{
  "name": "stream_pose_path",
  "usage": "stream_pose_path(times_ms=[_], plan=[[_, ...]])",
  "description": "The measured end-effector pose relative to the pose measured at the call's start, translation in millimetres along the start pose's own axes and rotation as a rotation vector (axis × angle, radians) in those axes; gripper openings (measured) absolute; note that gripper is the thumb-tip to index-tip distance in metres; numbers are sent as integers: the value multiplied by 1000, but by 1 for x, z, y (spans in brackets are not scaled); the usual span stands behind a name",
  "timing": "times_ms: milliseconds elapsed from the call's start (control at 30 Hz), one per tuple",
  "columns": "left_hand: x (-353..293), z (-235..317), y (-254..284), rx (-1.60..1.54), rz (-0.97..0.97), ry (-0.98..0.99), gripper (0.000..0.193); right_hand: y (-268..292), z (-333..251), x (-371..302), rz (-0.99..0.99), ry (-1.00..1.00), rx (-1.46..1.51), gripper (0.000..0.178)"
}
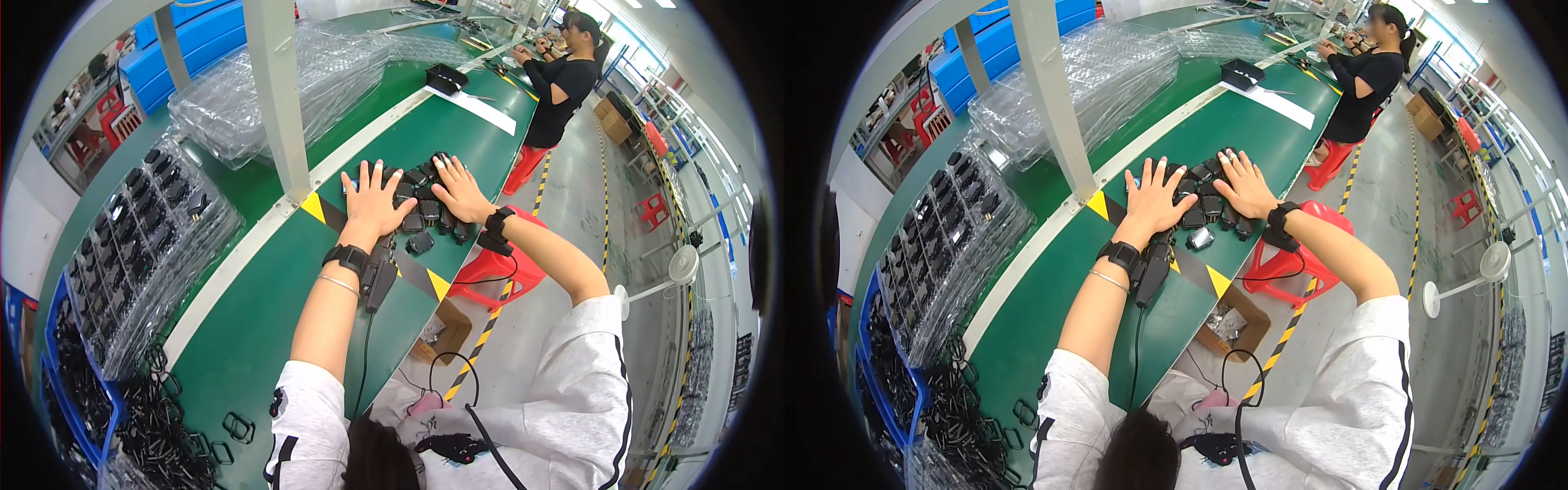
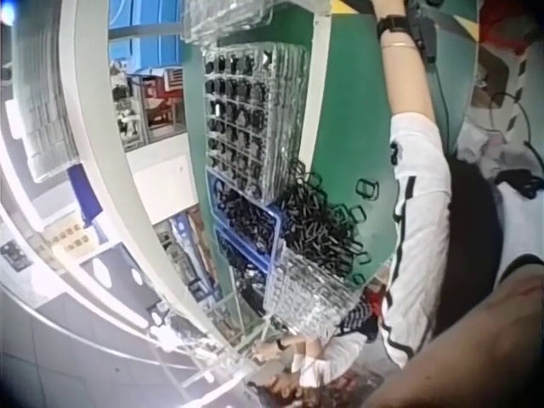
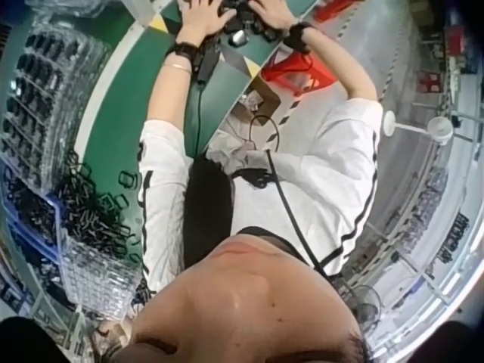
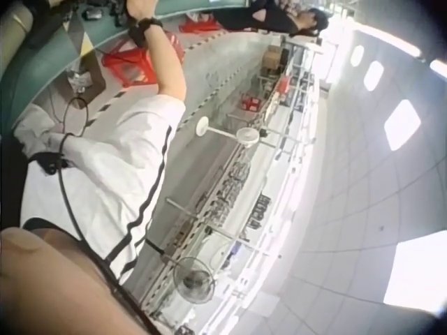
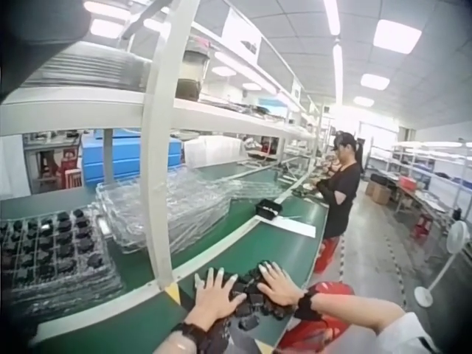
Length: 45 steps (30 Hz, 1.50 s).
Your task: The person peels protective film from smartwatch screens by hand, places the smartwatches into a plastic tray, and then gathers more smartwatches from the table into a pile.
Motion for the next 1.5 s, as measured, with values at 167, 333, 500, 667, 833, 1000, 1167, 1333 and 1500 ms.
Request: stream_pose_path(times_ms=[167,333,500,667,833,1000,1167,1333,1500], plan=[[-12,-7,-4,0,-1,19,57,-6,-15,-2,-53,27,-25,61],[-30,-17,-1,19,32,35,56,-9,-35,-4,-11,47,12,65],[-47,-27,9,62,11,60,56,-9,-57,-6,-59,54,-12,62],[-67,-42,14,60,30,87,56,-14,-83,-9,-53,90,-11,61],[-85,-59,17,70,55,116,57,-21,-104,-10,-15,131,-23,60],[-107,-79,26,85,102,134,58,-28,-128,-8,-6,156,-21,59],[-125,-99,32,127,110,164,57,-36,-157,-9,67,220,-42,59],[-143,-114,39,182,95,200,56,-40,-181,-8,12,202,-49,56],[-159,-126,45,176,94,221,55,-45,-203,-9,16,199,-52,56]])
Point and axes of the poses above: each hand's wrist, its own x-axis towards the middle knuckle, its own y-axis out of the back of the hand, z = x × y, the point moved 3 cm from there along x, towards the middle knuckle, and after that the axes turned 13 degrees about y, right-handed, at the moved point
